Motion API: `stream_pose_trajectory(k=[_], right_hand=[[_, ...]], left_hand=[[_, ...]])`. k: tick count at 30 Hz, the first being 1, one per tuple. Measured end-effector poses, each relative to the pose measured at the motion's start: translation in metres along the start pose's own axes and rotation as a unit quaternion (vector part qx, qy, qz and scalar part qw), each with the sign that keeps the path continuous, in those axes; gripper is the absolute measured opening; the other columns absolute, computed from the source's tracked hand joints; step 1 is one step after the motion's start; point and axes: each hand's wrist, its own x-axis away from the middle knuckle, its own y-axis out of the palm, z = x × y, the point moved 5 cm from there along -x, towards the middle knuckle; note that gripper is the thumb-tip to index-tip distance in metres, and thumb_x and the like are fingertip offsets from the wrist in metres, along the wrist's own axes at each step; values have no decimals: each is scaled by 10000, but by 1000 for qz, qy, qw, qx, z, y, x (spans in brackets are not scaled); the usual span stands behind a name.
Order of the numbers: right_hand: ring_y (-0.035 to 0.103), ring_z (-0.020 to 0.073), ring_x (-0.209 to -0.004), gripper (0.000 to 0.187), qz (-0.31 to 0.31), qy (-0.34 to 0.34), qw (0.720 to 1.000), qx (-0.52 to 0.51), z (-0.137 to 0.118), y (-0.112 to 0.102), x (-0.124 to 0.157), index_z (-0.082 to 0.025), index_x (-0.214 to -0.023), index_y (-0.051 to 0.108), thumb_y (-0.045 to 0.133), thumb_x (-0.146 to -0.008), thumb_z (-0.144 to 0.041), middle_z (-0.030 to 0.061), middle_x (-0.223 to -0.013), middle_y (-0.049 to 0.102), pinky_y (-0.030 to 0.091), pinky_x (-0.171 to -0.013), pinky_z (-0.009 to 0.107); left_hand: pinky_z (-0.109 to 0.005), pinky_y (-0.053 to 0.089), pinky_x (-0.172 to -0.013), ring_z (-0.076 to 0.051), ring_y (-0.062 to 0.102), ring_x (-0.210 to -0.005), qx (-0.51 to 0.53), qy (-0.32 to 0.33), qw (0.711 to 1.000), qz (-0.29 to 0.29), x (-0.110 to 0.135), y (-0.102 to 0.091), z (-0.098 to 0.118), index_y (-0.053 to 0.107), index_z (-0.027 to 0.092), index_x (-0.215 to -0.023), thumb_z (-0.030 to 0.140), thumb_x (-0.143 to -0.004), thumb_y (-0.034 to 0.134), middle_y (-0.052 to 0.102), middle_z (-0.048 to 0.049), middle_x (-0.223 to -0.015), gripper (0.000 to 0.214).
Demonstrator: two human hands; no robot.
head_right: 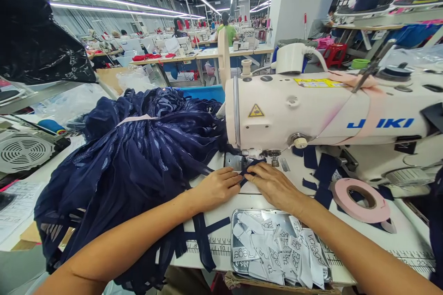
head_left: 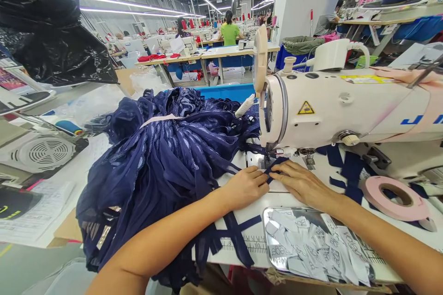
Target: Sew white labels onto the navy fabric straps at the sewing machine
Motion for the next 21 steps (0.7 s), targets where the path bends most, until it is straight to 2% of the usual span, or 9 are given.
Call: stream_pose_trajectory(k=[5, 9, 12, 16, 21], right_hand=[[522, 225, -872, 302, -37, 0, 996, 85, -13, 2, -6, -117, -998, 603, 372, -815, -53, 136, -996, 597, 493, -756, 384], [522, 219, -876, 326, -61, -12, 993, 99, -14, 0, -8, -119, -1012, 589, 383, -782, -15, 130, -1006, 596, 501, -742, 359], [530, 208, -901, 336, -69, -23, 993, 87, -6, 0, -6, -139, -1029, 578, 396, -777, -12, 112, -1011, 603, 507, -744, 346], [552, 213, -968, 389, -66, -15, 991, 117, 15, 5, -2, -176, -1075, 568, 401, -768, -6, 99, -1090, 602, 526, -709, 345], [606, 206, -889, 378, -66, 2, 988, 140, 30, 12, 2, -185, -1106, 575, 441, -776, -57, 87, -1160, 588, 541, -662, 325]], left_hand=[[-325, 435, -814, -161, 575, -852, 3, -1, 1000, -5, -1, -2, -3, 566, 123, -765, 112, -868, 416, 630, -82, -872, 182], [-319, 430, -836, -160, 563, -905, 35, 7, 999, -6, 1, -6, -6, 574, 130, -780, 130, -860, 446, 627, -82, -905, 151], [-311, 435, -831, -157, 569, -890, 45, -2, 999, -12, -2, -4, -5, 575, 130, -773, 137, -845, 473, 628, -82, -891, 125], [-330, 432, -848, -162, 599, -787, 5, -53, 998, -15, -14, 7, 0, 574, 108, -774, 108, -821, 485, 634, -80, -788, 101], [-352, 424, -868, -171, 614, -723, -29, -85, 996, -13, -28, 14, 3, 579, 98, -796, 115, -823, 464, 640, -83, -749, 119]])
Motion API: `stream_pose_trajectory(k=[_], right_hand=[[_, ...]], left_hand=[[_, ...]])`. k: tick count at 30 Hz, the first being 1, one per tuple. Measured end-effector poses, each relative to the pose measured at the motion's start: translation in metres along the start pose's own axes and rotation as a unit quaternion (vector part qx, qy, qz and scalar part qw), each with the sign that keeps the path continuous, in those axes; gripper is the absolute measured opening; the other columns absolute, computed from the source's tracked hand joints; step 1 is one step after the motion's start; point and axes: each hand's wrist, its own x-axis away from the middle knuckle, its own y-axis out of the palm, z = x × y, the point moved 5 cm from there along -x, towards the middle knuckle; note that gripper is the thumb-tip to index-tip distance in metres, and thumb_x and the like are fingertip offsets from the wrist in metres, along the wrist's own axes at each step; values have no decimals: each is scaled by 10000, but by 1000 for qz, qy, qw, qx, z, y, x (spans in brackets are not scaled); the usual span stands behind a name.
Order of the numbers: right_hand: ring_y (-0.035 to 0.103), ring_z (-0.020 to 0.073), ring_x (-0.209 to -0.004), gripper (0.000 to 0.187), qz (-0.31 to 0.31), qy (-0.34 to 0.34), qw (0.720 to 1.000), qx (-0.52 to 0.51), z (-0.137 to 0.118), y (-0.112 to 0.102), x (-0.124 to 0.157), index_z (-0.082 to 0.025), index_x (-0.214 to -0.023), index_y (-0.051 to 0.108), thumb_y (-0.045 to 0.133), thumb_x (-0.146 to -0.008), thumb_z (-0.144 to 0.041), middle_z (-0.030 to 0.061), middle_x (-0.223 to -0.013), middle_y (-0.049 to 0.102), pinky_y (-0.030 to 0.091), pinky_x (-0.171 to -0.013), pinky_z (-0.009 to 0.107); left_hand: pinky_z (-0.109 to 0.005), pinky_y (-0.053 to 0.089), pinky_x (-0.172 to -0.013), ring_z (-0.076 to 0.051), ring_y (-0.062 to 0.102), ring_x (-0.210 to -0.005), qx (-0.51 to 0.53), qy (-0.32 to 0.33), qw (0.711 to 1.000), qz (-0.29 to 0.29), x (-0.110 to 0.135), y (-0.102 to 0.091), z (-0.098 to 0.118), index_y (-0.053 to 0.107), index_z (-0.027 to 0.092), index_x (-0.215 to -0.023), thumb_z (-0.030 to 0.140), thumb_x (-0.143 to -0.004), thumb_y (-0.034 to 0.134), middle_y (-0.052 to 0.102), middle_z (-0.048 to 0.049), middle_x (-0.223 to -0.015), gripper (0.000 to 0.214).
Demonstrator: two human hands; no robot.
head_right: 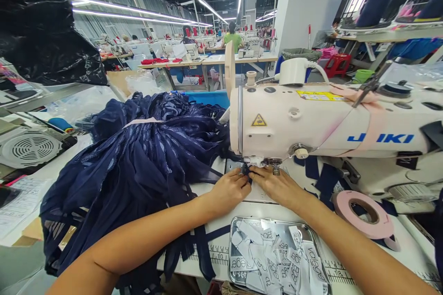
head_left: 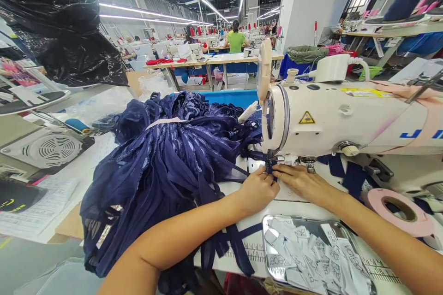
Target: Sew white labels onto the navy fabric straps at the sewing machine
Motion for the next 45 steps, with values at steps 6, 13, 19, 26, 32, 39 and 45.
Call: stream_pose_trajectory(k=[6, 13, 19, 26, 32, 39, 45], right_hand=[[607, 190, -934, 360, 23, -13, 1000, -12, 0, -7, -3, -153, -1097, 584, 401, -803, -52, 95, -1143, 601, 539, -717, 304], [614, 196, -930, 355, 16, -1, 999, -28, 3, -3, -3, -157, -1119, 576, 384, -829, -84, 92, -1167, 585, 542, -733, 324], [584, 203, -1002, 360, 23, 17, 998, -54, 8, 8, 2, -175, -1144, 558, 381, -838, -104, 84, -1193, 568, 522, -800, 354], [640, 191, -845, 374, 30, 9, 999, -20, 10, 1, -3, -182, -1110, 588, 361, -825, -99, 74, -1062, 644, 547, -718, 319], [638, 177, -663, 407, 43, 25, 999, 10, 8, -9, -8, -200, -1065, 618, 340, -797, -71, 55, -903, 690, 540, -570, 283], [617, 186, -581, 416, 45, 45, 998, 6, 9, -10, -10, -203, -1062, 629, 367, -780, -48, 53, -711, 683, 500, -505, 275], [639, 200, -704, 400, 40, 35, 998, -40, 12, -2, -11, -154, -1093, 605, 393, -766, -66, 86, -877, 687, 517, -593, 301]], left_hand=[[-363, 423, -864, -180, 623, -737, -4, -8, 1000, 7, -2, 1, -2, 574, 89, -805, 111, -828, 435, 645, -106, -778, 142], [-354, 430, -846, -183, 626, -713, -7, -21, 1000, 8, -5, 2, -1, 574, 83, -803, 102, -814, 435, 646, -99, -761, 141], [-343, 434, -817, -182, 624, -700, -9, -29, 1000, 6, -8, 2, -1, 573, 85, -788, 95, -803, 434, 645, -99, -740, 140], [-341, 412, -852, -172, 619, -696, -16, -43, 999, 12, -11, 5, -4, 579, 96, -791, 101, -785, 467, 649, -88, -755, 113], [-343, 399, -871, -163, 613, -697, -20, -50, 998, 22, -13, 6, -6, 577, 102, -780, 94, -788, 464, 649, -76, -746, 114], [-342, 411, -840, -163, 603, -677, -20, -57, 998, 23, -14, 7, -10, 570, 95, -770, 88, -800, 447, 635, -68, -709, 127], [-341, 394, -883, -165, 601, -702, -24, -57, 998, 11, -11, 4, -8, 575, 68, -845, 72, -818, 426, 641, -74, -743, 151]])
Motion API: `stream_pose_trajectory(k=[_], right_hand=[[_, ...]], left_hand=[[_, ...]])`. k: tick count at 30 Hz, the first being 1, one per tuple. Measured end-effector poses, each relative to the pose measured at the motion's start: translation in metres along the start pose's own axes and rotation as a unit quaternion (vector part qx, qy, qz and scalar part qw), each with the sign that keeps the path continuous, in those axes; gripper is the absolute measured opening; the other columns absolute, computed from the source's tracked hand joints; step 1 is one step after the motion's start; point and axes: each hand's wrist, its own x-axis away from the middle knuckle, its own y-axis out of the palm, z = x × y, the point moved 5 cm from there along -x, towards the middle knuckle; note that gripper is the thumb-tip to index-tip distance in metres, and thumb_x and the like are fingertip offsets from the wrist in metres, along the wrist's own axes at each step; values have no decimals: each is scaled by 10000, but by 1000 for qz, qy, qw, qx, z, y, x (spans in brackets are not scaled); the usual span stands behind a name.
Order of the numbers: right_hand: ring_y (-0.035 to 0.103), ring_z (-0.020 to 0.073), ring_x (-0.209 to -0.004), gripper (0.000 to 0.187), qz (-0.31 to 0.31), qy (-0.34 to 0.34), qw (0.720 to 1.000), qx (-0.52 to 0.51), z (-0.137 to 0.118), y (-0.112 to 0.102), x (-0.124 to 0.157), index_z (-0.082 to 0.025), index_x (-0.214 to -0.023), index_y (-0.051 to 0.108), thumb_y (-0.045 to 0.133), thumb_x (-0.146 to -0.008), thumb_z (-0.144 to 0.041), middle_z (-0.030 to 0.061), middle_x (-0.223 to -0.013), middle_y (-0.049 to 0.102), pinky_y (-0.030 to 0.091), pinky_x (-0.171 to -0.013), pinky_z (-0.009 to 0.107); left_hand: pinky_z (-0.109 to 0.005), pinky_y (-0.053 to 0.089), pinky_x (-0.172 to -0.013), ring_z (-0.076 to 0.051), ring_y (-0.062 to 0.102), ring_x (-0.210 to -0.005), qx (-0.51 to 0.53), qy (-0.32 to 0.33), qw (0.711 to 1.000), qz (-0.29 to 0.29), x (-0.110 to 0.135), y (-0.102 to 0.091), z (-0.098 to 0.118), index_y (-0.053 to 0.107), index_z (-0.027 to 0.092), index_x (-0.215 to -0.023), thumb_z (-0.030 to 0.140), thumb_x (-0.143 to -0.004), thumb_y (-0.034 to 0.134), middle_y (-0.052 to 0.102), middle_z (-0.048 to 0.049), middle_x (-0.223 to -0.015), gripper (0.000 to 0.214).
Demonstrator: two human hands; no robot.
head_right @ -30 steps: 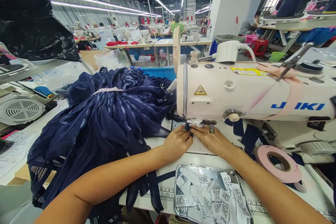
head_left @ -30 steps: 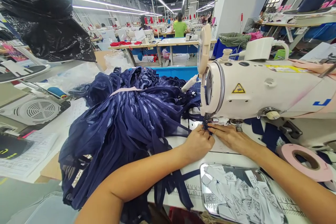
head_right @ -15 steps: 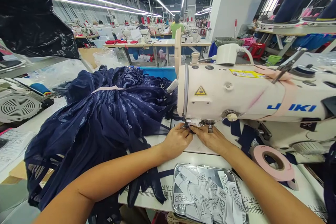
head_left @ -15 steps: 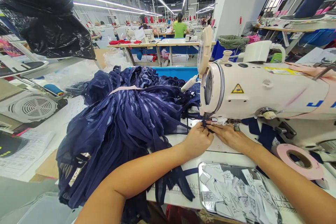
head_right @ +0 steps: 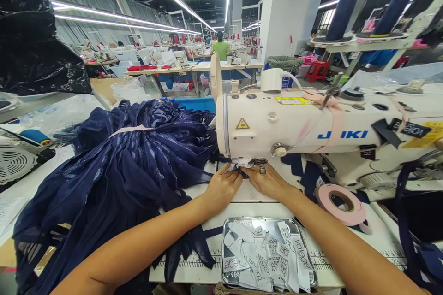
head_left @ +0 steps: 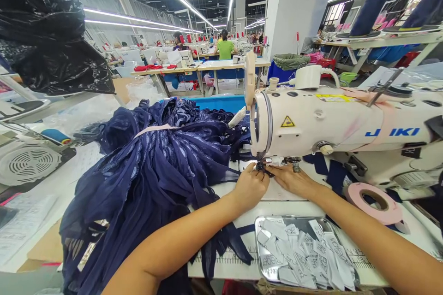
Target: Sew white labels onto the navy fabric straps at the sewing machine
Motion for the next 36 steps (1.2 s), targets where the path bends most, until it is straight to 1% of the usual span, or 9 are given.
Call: stream_pose_trajectory(k=[5, 8, 11, 14, 18, 21, 29, 32, 36], right_hand=[[633, 208, -763, 323, 19, 10, 999, -27, 0, -5, 3, -166, -1052, 629, 405, -821, -183, 93, -875, 680, 507, -704, 350], [615, 210, -835, 301, 18, 1, 999, -40, -10, -11, 5, -160, -1028, 636, 415, -831, -221, 102, -958, 655, 503, -730, 348], [581, 230, -881, 309, 3, 7, 999, -34, -22, -12, 5, -131, -1063, 606, 422, -841, -241, 120, -1010, 616, 497, -744, 379], [565, 234, -847, 315, -2, 18, 1000, -15, -28, -9, 4, -116, -1084, 584, 398, -857, -230, 127, -983, 601, 491, -737, 398], [563, 237, -865, 327, 6, 28, 999, -24, -25, -4, 3, -138, -1098, 581, 363, -868, -216, 124, -1020, 590, 487, -744, 401], [572, 243, -891, 325, 13, 35, 998, -54, -19, -1, 5, -155, -1089, 596, 372, -861, -212, 122, -1012, 603, 496, -737, 396], [604, 189, -896, 273, 58, 97, 978, -176, -1, 8, 9, -226, -1008, 640, 421, -845, -208, 48, -966, 661, 500, -788, 337], [600, 187, -896, 272, 53, 80, 983, -158, -4, 5, 9, -222, -994, 641, 407, -855, -209, 51, -982, 650, 504, -770, 323], [590, 209, -849, 287, 18, 35, 997, -62, -17, -4, 6, -185, -991, 631, 374, -864, -190, 92, -1019, 618, 512, -698, 343]], left_hand=[[-389, 380, -904, -192, 602, -745, -10, -50, 999, -20, 18, -8, -7, 572, 72, -919, 70, -825, 432, 648, -86, -788, 169], [-389, 380, -905, -198, 598, -773, 18, -76, 995, -55, 27, -10, -28, 590, 102, -857, 60, -807, 456, 645, -67, -761, 149], [-328, 416, -853, -183, 593, -806, 81, -146, 982, -87, 28, -8, -56, 609, 130, -865, -2, -754, 454, 654, -51, -792, 232], [-289, 442, -772, -175, 584, -817, 141, -204, 965, -81, 24, -5, -70, 610, 137, -931, -16, -699, 466, 656, -45, -869, 313], [-349, 396, -826, -201, 538, -908, 133, -115, 984, -13, 14, -8, -52, 615, 157, -928, 116, -735, 534, 610, -62, -984, 213], [-350, 376, -788, -193, 519, -860, 87, -44, 995, -6, 10, -5, -38, 626, 163, -847, 177, -825, 479, 606, -53, -865, 149], [-311, 333, -738, -155, 484, -762, 38, 24, 999, 9, 8, 5, -36, 609, 162, -788, 183, -882, 436, 582, -22, -739, 198], [-306, 331, -725, -152, 477, -753, 33, 38, 999, 3, 7, 4, -35, 605, 161, -795, 185, -881, 441, 579, -19, -748, 186], [-318, 329, -725, -154, 480, -761, 23, 58, 998, 14, 14, -4, -25, 594, 157, -765, 163, -891, 399, 579, -30, -752, 233]])
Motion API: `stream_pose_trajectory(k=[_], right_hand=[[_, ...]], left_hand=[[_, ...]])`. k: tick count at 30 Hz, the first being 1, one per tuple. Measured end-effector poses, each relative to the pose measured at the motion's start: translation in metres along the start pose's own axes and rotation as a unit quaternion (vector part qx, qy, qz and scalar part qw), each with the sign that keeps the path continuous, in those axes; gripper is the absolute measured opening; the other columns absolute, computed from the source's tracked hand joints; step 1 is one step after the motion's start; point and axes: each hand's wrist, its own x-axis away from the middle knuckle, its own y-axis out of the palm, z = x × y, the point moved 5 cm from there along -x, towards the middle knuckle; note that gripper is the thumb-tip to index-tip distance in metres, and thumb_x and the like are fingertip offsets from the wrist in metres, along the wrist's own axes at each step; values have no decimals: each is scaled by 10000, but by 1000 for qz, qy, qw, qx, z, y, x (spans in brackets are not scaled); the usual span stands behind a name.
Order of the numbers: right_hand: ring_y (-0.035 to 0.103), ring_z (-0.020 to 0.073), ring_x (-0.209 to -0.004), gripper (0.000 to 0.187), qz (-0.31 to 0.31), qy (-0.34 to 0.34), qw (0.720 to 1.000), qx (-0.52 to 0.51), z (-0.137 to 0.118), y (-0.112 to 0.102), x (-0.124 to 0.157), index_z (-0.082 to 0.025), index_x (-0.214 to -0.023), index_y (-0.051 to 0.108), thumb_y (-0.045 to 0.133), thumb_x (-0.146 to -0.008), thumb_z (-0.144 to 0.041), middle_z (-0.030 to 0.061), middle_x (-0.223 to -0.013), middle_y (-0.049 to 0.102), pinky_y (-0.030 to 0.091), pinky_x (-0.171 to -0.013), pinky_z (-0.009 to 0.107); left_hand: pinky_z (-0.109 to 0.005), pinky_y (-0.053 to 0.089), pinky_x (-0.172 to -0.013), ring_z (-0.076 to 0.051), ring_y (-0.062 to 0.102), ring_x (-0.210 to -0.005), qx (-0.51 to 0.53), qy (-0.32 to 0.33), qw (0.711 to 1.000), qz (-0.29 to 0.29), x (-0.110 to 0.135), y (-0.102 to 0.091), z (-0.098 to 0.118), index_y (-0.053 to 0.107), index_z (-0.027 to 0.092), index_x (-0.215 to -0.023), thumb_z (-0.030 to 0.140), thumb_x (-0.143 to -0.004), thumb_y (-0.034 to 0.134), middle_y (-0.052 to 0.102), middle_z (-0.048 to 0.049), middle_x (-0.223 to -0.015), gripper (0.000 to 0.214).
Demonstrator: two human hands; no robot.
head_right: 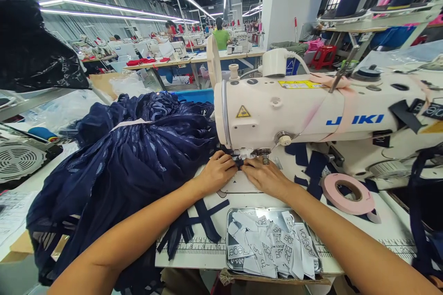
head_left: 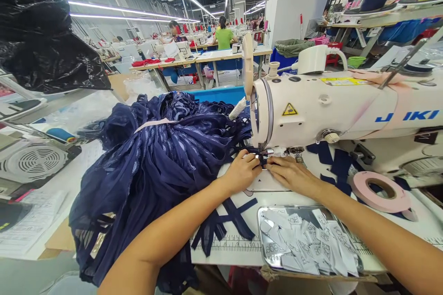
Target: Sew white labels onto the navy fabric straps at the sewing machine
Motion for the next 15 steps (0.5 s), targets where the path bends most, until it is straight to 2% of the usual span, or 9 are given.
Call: stream_pose_trajectory(k=[3, 5, 7, 9, 11, 15], right_hand=[[580, 210, -826, 294, 0, -25, 999, 34, -7, -4, -1, -159, -996, 618, 353, -868, -174, 113, -1014, 606, 509, -690, 354], [576, 203, -826, 299, 5, -31, 999, 31, -9, -5, -1, -158, -991, 614, 340, -870, -166, 111, -1006, 604, 508, -691, 347], [574, 194, -812, 306, 8, -32, 999, 22, -7, -5, 0, -167, -990, 611, 329, -870, -162, 103, -997, 605, 510, -683, 341], [575, 192, -805, 310, 7, -33, 999, 16, -6, -3, 1, -173, -1002, 607, 326, -871, -164, 100, -1002, 605, 513, -678, 345], [577, 195, -813, 307, 8, -36, 999, 12, -5, -2, 2, -177, -1017, 603, 333, -871, -169, 98, -1014, 604, 516, -680, 348], [579, 199, -853, 307, 13, -39, 999, -3, -3, -1, 5, -199, -1052, 598, 357, -864, -177, 91, -1026, 602, 521, -688, 343]], left_hand=[[-324, 329, -648, -161, 479, -669, -7, -6, 1000, 6, 10, -7, 13, 575, 151, -670, 164, -876, 390, 552, -34, -644, 277], [-334, 335, -620, -176, 480, -639, -22, -85, 996, -9, 18, -9, 12, 577, 139, -663, 181, -847, 421, 550, -47, -624, 245], [-352, 360, -645, -201, 501, -710, -28, -177, 983, -26, 25, -11, 5, 601, 110, -793, 205, -808, 470, 599, -81, -763, 162], [-361, 383, -695, -217, 504, -818, -11, -220, 975, -35, 29, -12, -1, 570, 92, -990, 217, -775, 510, 599, -101, -977, 256], [-362, 392, -733, -217, 491, -886, 12, -222, 974, -40, 30, -13, -4, 528, 113, -1090, 204, -764, 520, 562, -91, -1108, 338], [-364, 392, -733, -217, 480, -906, 30, -215, 975, -47, 29, -12, -6, 579, 167, -1007, 207, -788, 501, 557, -75, -1116, 236]])
